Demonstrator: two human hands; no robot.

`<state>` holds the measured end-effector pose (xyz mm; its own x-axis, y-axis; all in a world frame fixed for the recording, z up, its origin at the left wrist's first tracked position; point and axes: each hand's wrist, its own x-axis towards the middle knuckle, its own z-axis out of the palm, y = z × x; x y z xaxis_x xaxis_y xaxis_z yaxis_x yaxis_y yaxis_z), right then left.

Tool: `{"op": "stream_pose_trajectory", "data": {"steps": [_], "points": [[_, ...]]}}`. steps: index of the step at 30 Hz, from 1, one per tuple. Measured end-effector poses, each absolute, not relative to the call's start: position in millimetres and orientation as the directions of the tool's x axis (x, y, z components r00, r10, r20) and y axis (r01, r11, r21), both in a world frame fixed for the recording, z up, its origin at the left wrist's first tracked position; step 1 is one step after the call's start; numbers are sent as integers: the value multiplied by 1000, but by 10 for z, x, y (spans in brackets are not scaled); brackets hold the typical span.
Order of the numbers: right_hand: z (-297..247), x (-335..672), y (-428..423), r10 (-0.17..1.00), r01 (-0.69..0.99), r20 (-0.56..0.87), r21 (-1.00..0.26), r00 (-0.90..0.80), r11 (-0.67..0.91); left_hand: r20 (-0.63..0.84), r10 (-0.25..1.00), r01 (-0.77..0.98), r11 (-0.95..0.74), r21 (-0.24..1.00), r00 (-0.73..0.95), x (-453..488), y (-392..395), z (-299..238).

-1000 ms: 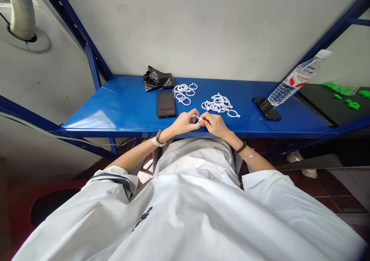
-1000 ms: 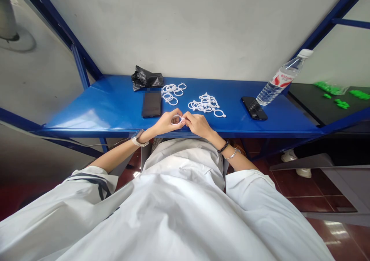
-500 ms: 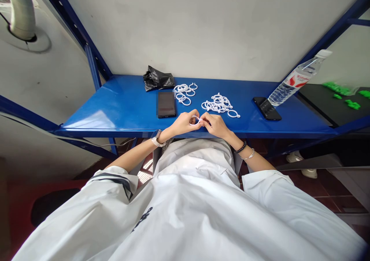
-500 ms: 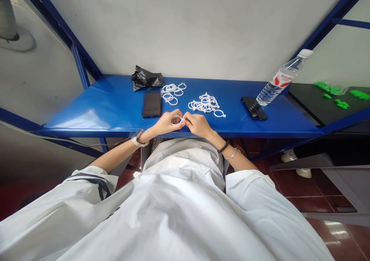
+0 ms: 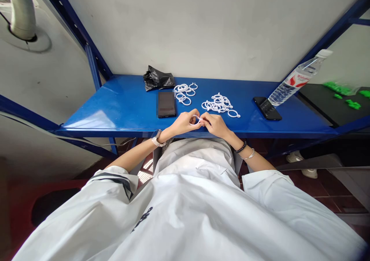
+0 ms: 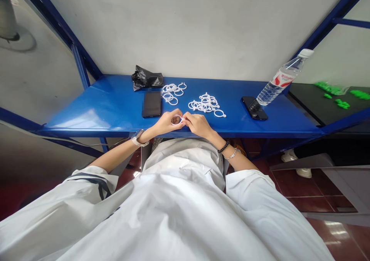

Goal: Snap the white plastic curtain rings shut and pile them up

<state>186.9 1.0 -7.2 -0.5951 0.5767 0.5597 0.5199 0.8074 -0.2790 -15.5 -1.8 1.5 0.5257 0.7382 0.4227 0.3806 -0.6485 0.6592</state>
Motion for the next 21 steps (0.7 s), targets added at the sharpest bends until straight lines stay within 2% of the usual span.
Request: {"op": "stream_pose_trajectory", "data": {"steps": [3, 11, 21], "points": [[-74, 1863, 6, 587, 522, 569, -298, -576, 800, 429, 736, 366, -649, 667, 523, -153, -20, 18], [-57, 1859, 8, 666, 439, 559, -501, -494, 746, 444, 707, 332, -673, 661, 550, -166, -7, 14], [-14, 1853, -5, 709, 419, 531, -574, -464, 703, 417, 723, 393, -666, 634, 551, -165, 37, -40]]}}
